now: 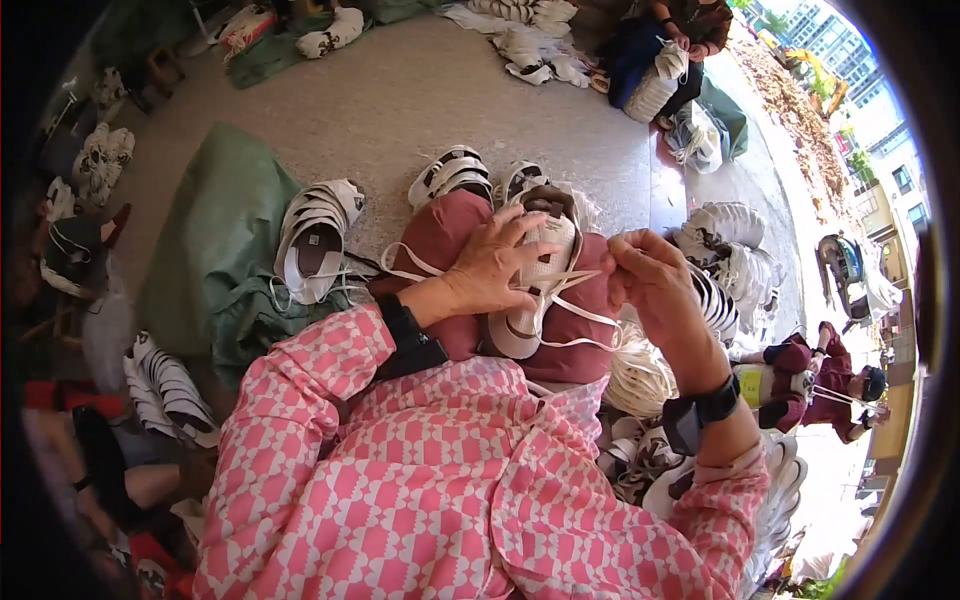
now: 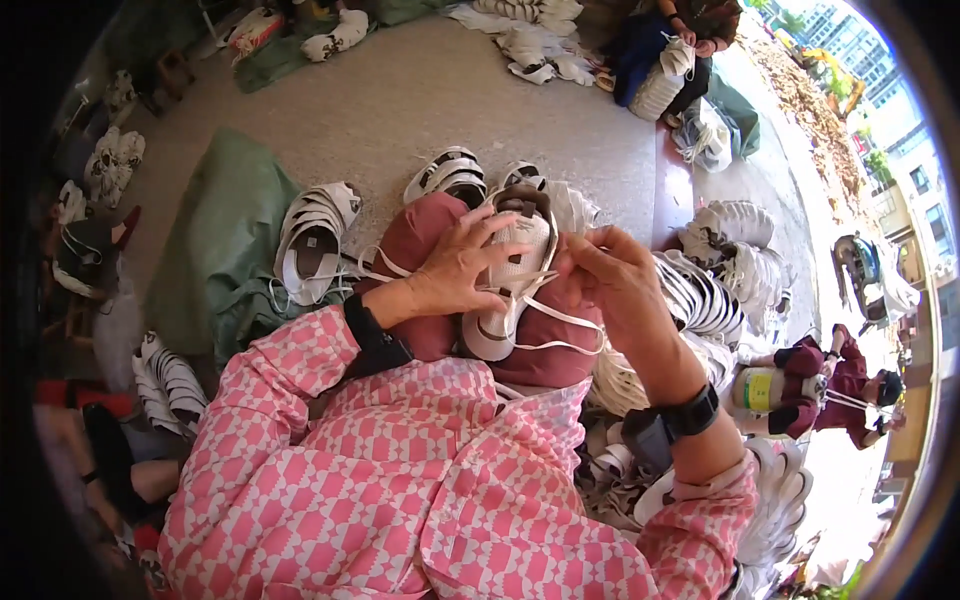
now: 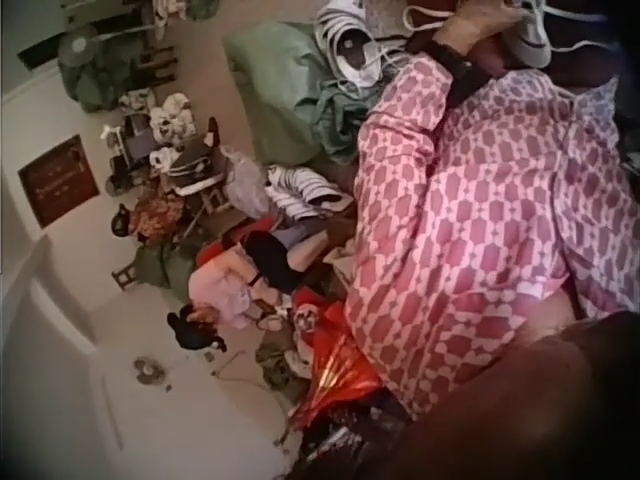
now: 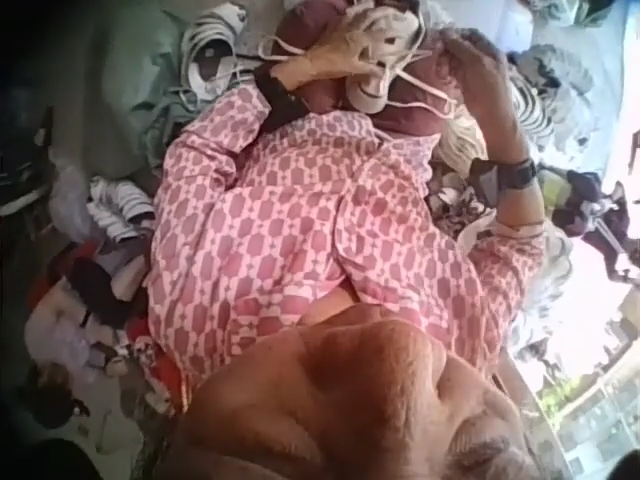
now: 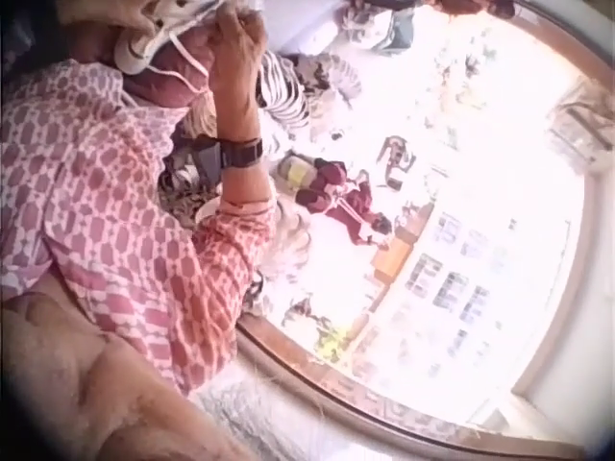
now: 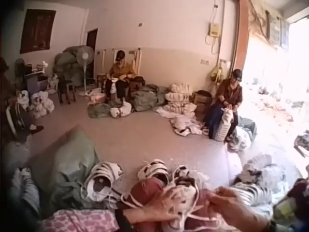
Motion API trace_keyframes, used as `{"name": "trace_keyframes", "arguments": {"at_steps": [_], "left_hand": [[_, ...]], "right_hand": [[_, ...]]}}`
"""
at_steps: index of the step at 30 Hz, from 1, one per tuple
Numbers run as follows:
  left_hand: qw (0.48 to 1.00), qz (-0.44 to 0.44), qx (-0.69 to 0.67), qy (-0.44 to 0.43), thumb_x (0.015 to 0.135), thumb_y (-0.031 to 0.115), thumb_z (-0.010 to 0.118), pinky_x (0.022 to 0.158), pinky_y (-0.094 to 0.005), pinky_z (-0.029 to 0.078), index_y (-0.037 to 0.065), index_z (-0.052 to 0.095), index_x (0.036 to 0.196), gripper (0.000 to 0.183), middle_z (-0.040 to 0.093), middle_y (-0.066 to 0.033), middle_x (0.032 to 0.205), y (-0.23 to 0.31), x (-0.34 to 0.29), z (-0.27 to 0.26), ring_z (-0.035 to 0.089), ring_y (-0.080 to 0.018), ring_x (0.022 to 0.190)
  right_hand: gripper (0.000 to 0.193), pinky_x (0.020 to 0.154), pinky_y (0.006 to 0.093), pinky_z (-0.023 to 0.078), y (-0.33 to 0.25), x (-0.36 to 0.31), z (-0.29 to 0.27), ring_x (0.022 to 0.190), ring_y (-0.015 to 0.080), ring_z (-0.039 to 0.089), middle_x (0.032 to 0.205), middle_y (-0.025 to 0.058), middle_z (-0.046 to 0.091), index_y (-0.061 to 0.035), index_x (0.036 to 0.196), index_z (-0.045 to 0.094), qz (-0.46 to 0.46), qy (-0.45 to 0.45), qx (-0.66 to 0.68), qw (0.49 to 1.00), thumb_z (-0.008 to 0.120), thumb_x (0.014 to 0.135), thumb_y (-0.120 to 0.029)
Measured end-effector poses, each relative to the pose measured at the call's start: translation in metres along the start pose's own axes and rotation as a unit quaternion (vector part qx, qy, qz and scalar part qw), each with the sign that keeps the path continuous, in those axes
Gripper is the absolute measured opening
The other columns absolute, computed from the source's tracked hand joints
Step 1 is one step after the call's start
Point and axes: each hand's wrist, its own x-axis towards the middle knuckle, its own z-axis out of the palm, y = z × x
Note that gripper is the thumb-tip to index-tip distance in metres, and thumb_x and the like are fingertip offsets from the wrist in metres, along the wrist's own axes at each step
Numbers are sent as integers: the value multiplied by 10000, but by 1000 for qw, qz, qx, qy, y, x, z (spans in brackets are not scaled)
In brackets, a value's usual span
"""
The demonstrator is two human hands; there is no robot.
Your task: The recorder is lacing and tying white shoes in a shoe manufacturing or assembly environment.
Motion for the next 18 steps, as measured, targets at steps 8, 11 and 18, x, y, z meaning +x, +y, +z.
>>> {"name": "trace_keyframes", "arguments": {"at_steps": [8, 11, 18], "left_hand": [[996, -84, -29, 8, 565, 300, 829, 1095, -512, 249, 189, 455, 1308, 840, 328, -86, 1454, 14, 3, 22, 195, -377, 1406], [996, -84, 10, 7, 562, 287, 830, 1082, -506, 253, 174, 389, 1346, 907, 325, -92, 1447, 14, 3, 28, 189, -368, 1409], [994, -54, 98, -8, 582, 297, 831, 1046, -490, 268, 163, 355, 1382, 940, 348, -94, 1417, 14, 6, 35, 205, -351, 1406]], "right_hand": [[148, 514, 258, 495, -7, -3, 0, 572, 135, 596, 794, 69, 633, -32, 941, 566, 47, -9, -119, 992, 572, 981, -174], [152, 500, 261, 499, -15, 4, 4, 567, 139, 603, 783, 68, 635, -22, 945, 571, 44, -4, -150, 988, 592, 963, -172], [196, 609, 216, 456, -226, -19, -68, 668, 78, 540, 844, 29, 598, 14, 1017, 601, -297, 103, -359, 879, 541, 948, -160]]}}
